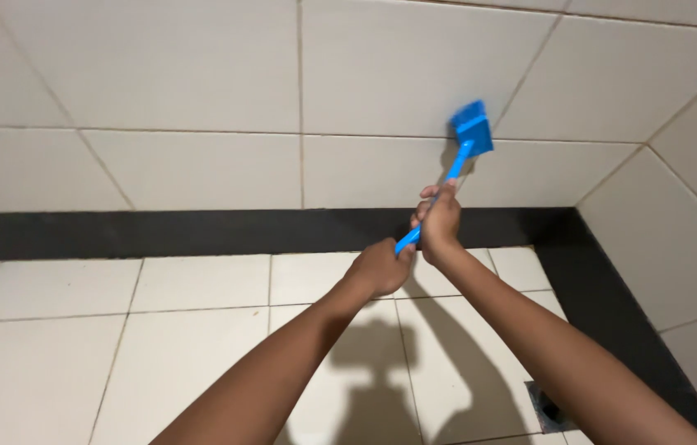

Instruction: The person scrubs the lower section of a tiled wall using a blue scrub brush. They move the brush back and forth along the grout lines and the black baseboard, cleaning the wall surface in a bathroom setting.

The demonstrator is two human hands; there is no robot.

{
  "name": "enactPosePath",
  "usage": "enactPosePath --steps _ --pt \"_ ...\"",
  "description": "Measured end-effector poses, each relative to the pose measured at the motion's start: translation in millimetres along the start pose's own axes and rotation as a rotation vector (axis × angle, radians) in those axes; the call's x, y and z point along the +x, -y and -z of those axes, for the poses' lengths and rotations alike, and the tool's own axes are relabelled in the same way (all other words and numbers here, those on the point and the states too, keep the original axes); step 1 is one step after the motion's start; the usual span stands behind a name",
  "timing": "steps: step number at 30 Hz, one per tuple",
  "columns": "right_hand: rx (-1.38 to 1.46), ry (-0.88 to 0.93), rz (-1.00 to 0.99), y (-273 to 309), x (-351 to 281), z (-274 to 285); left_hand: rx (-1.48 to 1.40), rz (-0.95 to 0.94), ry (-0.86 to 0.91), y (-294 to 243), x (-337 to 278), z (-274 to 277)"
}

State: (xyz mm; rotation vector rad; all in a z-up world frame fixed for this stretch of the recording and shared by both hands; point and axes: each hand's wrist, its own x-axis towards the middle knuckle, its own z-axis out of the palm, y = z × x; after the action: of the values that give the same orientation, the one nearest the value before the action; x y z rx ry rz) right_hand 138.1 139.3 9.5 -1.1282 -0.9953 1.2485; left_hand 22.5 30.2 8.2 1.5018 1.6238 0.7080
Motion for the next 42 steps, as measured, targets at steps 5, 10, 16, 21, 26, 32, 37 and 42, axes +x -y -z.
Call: enactPosePath --steps 5,10,16,21,26,32,37,42 --pt "0.061 -0.034 -0.052 -6 -12 -36 0.092 -0.022 -0.068 20 -7 32" --pt "0.013 -0.005 -0.023 -59 -30 -85 0.130 0.050 -0.109 62 -36 73" --pt "-0.081 0.041 -0.172 -93 -70 -136 0.105 0.296 -0.008 90 -76 111" --pt "-0.189 0.071 -0.244 -84 -89 -132 0.026 0.265 -0.069 127 -69 86" --pt "-0.327 0.084 -0.116 -88 -79 -98 -0.115 0.200 -0.078 139 -48 21" --pt "-0.776 0.168 0.031 -56 -84 -62 -0.536 0.362 -0.035 89 -63 -31" --pt "-1.070 0.204 -0.008 -17 -94 -45 -0.691 0.472 0.036 45 -57 -84" --pt "-1.074 0.195 0.183 -20 -96 -45 -0.781 0.483 -0.024 28 -64 -107"
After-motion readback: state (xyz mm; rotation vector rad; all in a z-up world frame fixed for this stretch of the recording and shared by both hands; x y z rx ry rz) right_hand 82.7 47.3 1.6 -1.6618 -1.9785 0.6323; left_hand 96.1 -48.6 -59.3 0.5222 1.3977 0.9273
